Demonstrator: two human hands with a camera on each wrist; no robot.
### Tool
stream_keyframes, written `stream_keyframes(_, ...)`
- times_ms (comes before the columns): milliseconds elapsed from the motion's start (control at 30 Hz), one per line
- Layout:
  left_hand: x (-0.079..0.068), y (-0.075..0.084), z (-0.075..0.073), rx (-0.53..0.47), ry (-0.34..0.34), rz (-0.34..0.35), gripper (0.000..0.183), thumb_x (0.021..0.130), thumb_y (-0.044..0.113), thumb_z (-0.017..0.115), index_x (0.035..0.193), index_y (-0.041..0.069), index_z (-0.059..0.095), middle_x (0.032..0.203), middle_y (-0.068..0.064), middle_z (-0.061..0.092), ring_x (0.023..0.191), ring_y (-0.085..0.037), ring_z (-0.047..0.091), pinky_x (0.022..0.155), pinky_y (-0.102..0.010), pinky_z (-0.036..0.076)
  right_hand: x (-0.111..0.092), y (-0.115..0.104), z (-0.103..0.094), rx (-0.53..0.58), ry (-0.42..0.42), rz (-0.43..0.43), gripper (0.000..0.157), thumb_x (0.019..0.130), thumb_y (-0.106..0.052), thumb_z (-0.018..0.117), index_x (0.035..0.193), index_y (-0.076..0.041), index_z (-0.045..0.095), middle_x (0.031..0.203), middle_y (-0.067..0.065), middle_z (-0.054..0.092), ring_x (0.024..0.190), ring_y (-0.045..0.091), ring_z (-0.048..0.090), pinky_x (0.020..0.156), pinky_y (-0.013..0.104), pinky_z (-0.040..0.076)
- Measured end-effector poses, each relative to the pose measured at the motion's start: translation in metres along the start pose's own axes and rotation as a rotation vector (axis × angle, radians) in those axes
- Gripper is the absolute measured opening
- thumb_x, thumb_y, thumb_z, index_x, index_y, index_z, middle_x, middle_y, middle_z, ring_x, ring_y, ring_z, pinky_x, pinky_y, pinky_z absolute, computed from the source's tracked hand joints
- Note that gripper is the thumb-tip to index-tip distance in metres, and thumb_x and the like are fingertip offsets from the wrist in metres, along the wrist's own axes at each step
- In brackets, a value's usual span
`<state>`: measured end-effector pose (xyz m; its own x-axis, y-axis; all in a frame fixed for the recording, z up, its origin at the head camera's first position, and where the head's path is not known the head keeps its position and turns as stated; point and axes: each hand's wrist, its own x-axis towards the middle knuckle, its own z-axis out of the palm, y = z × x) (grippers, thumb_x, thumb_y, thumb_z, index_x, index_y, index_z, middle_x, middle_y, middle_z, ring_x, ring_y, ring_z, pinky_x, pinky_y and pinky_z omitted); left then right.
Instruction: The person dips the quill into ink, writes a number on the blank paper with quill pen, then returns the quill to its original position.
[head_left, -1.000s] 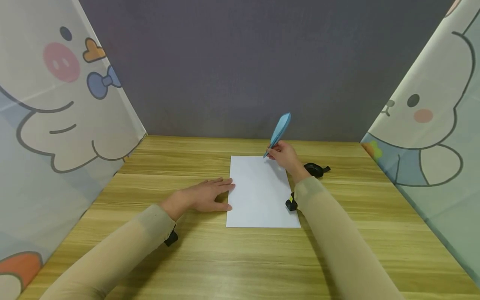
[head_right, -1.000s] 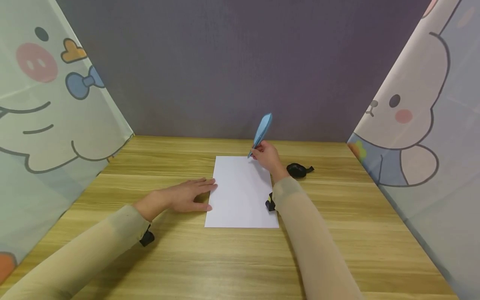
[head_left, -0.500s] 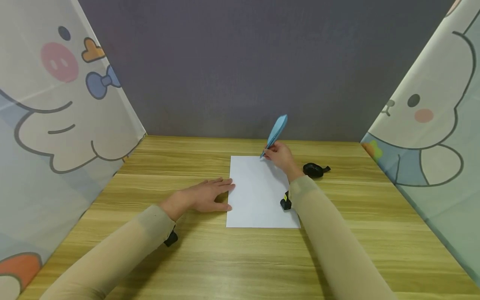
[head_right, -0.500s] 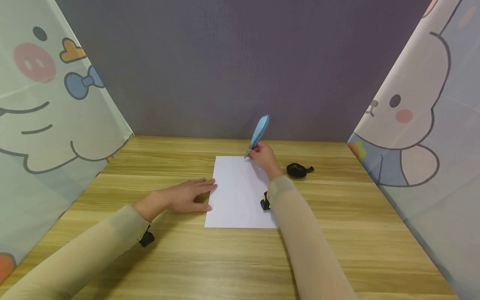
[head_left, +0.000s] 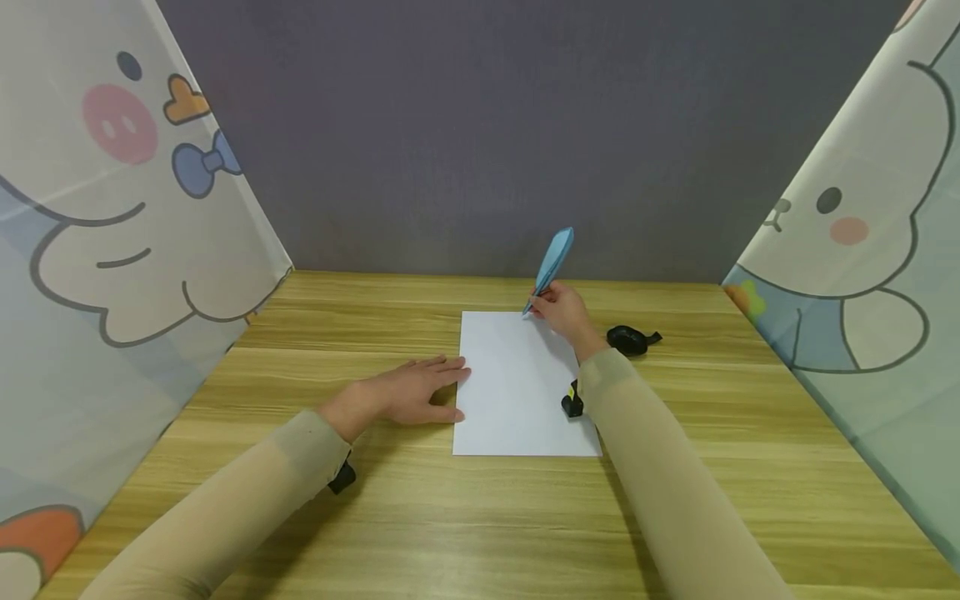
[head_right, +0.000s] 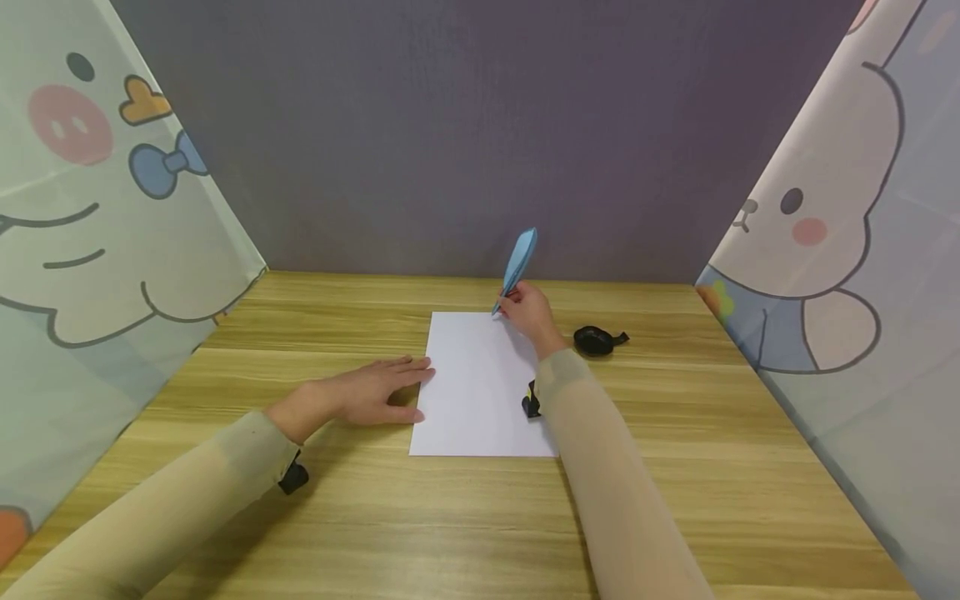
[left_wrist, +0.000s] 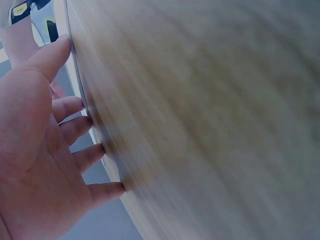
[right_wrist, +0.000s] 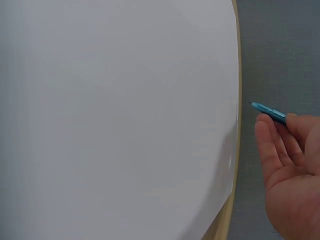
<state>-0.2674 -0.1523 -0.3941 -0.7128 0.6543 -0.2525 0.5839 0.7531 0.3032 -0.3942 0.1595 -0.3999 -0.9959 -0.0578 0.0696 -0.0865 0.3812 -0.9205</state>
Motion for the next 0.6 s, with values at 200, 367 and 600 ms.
stream_keyframes(200, -0.0014, 0.0008, -0.0006, -0.001, -0.006, -0.005, 0.086, 0.109, 0.063, 0.057, 0.176, 0.018, 0.028, 0.186, -0.005, 0.018, 0.172, -0.037, 0.015, 0.137, -0.068, 0.017, 0.0023, 0.0010, 0.0022, 0.023, -0.008, 0.007, 0.031, 0.113, -0.011, 0.061, 0.137, 0.008, 0.066, 0.131, 0.029, 0.070, 0.122, 0.040, 0.073, 0.108, 0.044, 0.062)
stream_keyframes(367, -0.0013, 0.0006, -0.0004, 0.002, -0.007, 0.000, 0.086, 0.109, 0.063, 0.057, 0.176, 0.018, 0.027, 0.186, -0.005, 0.018, 0.172, -0.038, 0.015, 0.136, -0.068, 0.017, 0.0033, 0.0023, 0.0040, 0.020, -0.014, 0.003, 0.032, 0.113, -0.009, 0.060, 0.139, 0.010, 0.064, 0.132, 0.030, 0.069, 0.123, 0.042, 0.072, 0.108, 0.043, 0.062)
stream_keyframes(600, -0.0019, 0.0011, -0.0014, 0.005, -0.008, -0.002, 0.086, 0.109, 0.064, 0.057, 0.176, 0.018, 0.027, 0.186, -0.005, 0.018, 0.172, -0.037, 0.015, 0.136, -0.069, 0.018, 0.0032, 0.0038, 0.0042, 0.036, -0.012, 0.004, 0.033, 0.113, -0.008, 0.060, 0.140, 0.011, 0.064, 0.133, 0.032, 0.068, 0.124, 0.043, 0.071, 0.110, 0.046, 0.061)
